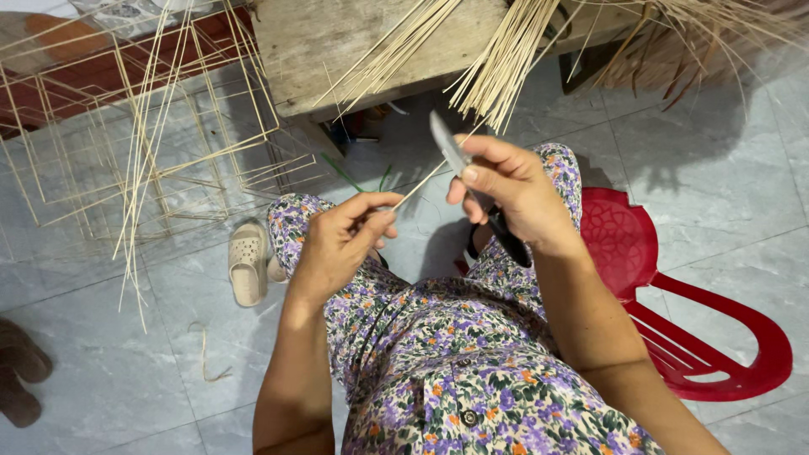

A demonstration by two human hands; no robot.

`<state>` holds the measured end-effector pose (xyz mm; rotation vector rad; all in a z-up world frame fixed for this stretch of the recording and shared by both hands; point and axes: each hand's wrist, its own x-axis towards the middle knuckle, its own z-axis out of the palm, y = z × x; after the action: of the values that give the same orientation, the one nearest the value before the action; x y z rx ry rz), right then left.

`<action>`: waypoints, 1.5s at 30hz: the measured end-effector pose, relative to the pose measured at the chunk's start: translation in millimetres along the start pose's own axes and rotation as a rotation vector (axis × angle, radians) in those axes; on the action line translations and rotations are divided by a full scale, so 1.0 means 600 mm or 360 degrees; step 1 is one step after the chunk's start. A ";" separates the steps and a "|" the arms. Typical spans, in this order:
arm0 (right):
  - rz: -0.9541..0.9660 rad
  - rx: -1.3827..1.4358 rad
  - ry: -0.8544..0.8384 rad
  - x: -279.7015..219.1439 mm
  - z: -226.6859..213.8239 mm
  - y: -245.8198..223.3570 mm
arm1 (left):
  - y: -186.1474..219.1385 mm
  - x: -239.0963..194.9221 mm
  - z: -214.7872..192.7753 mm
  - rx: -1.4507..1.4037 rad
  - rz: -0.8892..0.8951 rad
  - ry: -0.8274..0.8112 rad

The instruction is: The person sits on the floor and uses a knife to sharpen thin wooden sticks one by one. They hold each stick with the left hand and scrape the knife along its length to create a pointed tip, then place the finished stick into a wire rack.

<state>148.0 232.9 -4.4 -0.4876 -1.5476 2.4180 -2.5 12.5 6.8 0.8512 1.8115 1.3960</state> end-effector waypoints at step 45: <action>0.0151 -0.0092 -0.0213 0.002 -0.004 0.043 | -0.042 0.017 0.028 0.0014 -0.0097 0.0033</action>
<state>147.6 224.4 -28.8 -0.4268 -1.6894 2.5295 3.7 24.6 -22.5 0.7822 1.8452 1.3643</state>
